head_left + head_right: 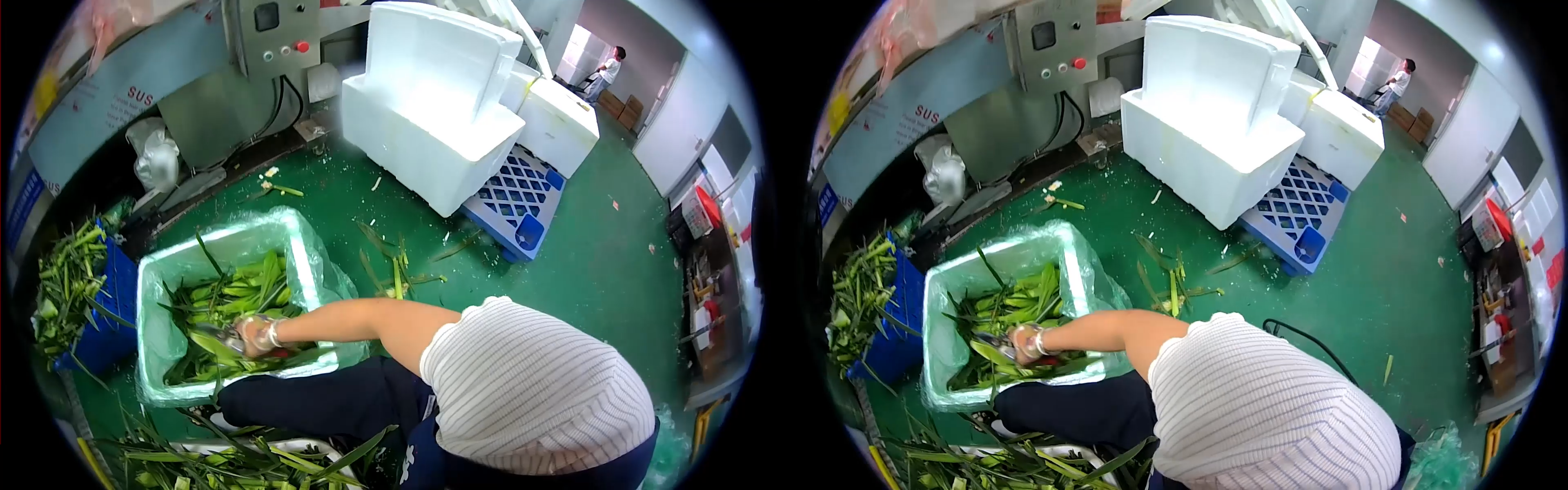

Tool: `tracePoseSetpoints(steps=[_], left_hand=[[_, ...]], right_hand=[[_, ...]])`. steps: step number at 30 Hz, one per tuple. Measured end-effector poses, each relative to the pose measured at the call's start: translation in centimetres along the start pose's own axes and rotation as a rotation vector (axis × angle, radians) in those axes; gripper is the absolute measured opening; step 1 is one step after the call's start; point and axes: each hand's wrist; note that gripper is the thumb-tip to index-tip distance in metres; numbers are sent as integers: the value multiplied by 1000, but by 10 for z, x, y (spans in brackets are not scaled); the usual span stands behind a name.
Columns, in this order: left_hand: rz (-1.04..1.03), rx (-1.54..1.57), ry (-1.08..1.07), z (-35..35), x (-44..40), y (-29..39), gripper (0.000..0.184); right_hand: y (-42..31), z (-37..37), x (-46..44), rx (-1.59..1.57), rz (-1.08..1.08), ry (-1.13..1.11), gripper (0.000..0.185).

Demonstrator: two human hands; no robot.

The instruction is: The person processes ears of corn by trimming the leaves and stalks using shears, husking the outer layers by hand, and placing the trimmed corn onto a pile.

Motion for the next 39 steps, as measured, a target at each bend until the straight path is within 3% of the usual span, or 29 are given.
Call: tracePoseSetpoints(steps=[4,6,8,9,10,11,13,14,16,17,18,20,22,24,25,27,28,31,34,35,36,37,38,39], left_hand=[[-34,-12,16,19,18,21,56],[-54,-21,33,38,26,29,56],[-74,-24,51,63,35,34,56],[-83,-26,67,81,41,34,56],[-84,-36,96,102,55,35,55],[-87,-39,108,117,64,39,55],[-192,-60,197,136,73,32,56],[-175,-302,258,136,87,40,52],[-192,-334,369,165,95,-8,44],[112,-174,374,166,91,-14,41],[-200,-127,445,172,83,-29,41],[-176,64,449,181,109,-8,44],[-109,39,454,217,128,-31,49],[-177,-71,635,226,129,-51,53],[-186,212,580,238,125,-67,58],[-156,-286,726,233,118,-79,60],[-149,-282,725,230,120,-83,60],[-136,-197,573,235,119,-74,59],[41,299,-53,239,127,-74,61],[-1,465,-153,224,130,-61,61],[-51,610,-382,227,123,-68,63],[-66,630,-386,227,122,-75,64],[-83,650,-390,225,120,-74,65],[-80,657,-388,228,117,-78,65]], right_hand=[[-107,87,13,-390,260,25,54],[-167,103,44,-415,246,-45,58],[-205,81,74,-616,403,-107,63],[-220,52,84,-673,548,1,67],[-241,42,113,-677,491,-89,68],[-256,43,138,-578,433,-262,70],[-271,-6,173,-460,479,-354,68],[-283,-1,194,-425,486,-492,64],[-279,-79,222,-380,518,-456,72],[-279,-101,235,-492,587,-529,73],[-280,-116,243,-600,627,-568,74],[-286,-124,256,-493,765,-681,72],[-294,-115,265,-342,692,-758,72],[-301,-106,245,-159,617,-930,81],[-301,-109,231,-117,723,-930,80],[-300,-113,210,-61,783,-943,77],[-303,-118,203,-65,749,-952,76],[-324,-114,186,-140,757,-1153,74],[-344,-97,168,-10,936,-1234,84],[-350,-89,166,39,1052,-1258,86],[-356,-82,166,85,1171,-1282,89],[-354,-81,165,23,1256,-1273,82],[-354,-77,168,23,1250,-1280,82],[-355,-72,173,118,1194,-1214,70]])
Point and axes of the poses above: each hand's wrist, its own x-axis away from the middle knuckle, its own z-axis out of the back of the hand, y = z × x, and after that the axes turned 12 degrees about -x, right-handed
